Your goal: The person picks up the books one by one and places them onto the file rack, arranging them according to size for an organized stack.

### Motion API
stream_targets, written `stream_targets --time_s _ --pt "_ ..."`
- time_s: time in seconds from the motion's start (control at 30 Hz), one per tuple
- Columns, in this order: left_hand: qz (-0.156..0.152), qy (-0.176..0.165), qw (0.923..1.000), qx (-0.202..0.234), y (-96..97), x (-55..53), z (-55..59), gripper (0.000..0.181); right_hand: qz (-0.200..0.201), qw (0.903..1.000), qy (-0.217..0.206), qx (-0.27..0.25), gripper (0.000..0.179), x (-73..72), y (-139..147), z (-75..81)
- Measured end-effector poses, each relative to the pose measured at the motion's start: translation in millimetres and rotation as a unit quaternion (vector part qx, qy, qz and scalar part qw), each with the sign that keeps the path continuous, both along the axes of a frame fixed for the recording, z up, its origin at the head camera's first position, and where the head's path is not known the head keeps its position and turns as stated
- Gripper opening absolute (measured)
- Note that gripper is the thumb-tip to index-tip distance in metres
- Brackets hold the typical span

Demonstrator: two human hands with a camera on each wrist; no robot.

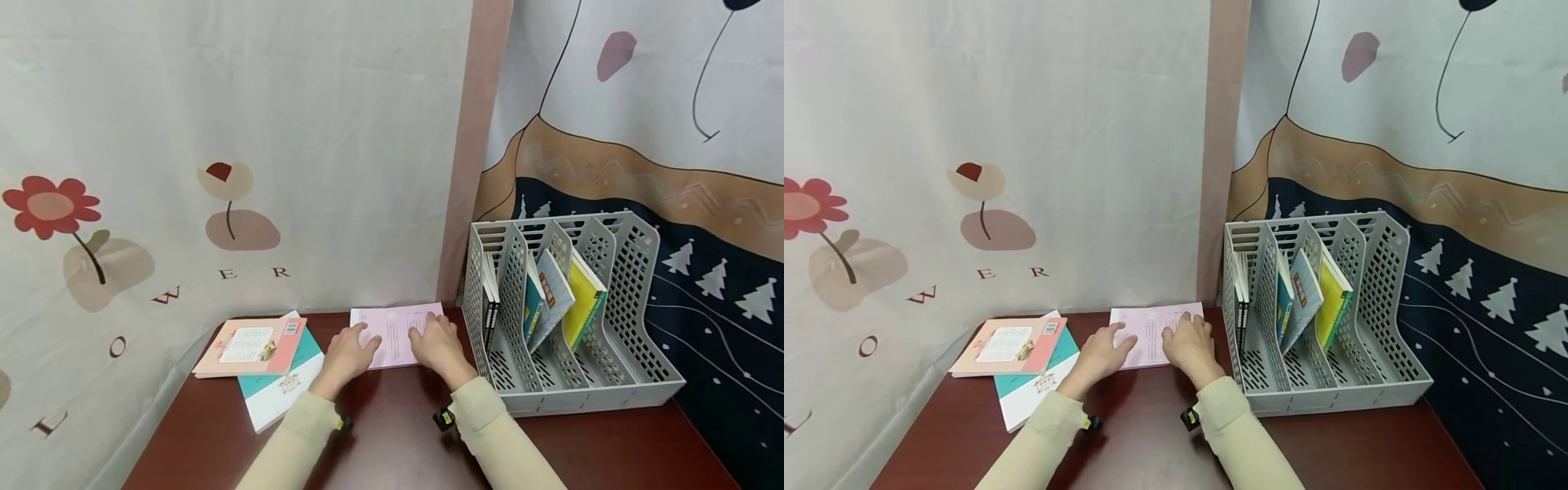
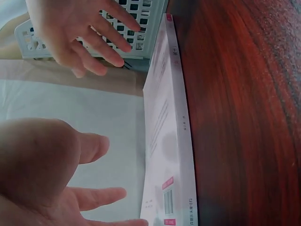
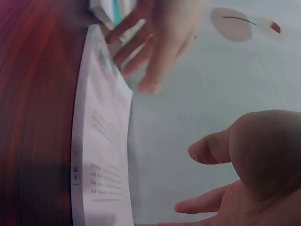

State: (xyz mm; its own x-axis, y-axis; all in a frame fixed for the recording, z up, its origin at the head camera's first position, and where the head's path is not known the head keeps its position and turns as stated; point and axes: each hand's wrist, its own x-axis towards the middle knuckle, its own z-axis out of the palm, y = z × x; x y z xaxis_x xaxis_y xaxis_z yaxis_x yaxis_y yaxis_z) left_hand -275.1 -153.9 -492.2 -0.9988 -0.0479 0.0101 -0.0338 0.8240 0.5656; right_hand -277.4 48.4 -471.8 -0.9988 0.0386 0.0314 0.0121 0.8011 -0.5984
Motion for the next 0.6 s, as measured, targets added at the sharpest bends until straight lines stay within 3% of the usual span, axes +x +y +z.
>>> stream_targets --time_s 0.1,0.23,0.33,0.4,0.6 --pt "0.003 -0.004 1.0 -0.007 -1.2 -1.3 -3.0 0.063 -0.016 0.9998 0.0 0.008 0.064 -15.9 3.5 -24.6" --pt "0.017 -0.008 0.9997 -0.018 -1.7 -4.4 -2.2 0.065 -0.029 0.9994 -0.015 0.011 0.065 -21.2 6.6 -35.4" --pt "0.026 -0.019 0.9991 -0.027 -3.1 -3.6 -0.7 0.065 -0.027 0.9984 -0.049 0.002 0.07 -8.6 4.7 -24.7" --pt "0.03 -0.025 0.9988 -0.028 -3.8 -3.2 -0.1 0.065 -0.022 0.998 -0.058 0.01 0.074 -5.6 4.6 -26.4" --pt "0.04 -0.019 0.999 -0.011 -5.3 -5.4 -1.4 0.063 -0.023 0.9987 -0.041 0.018 0.078 -3.2 8.3 -27.5"
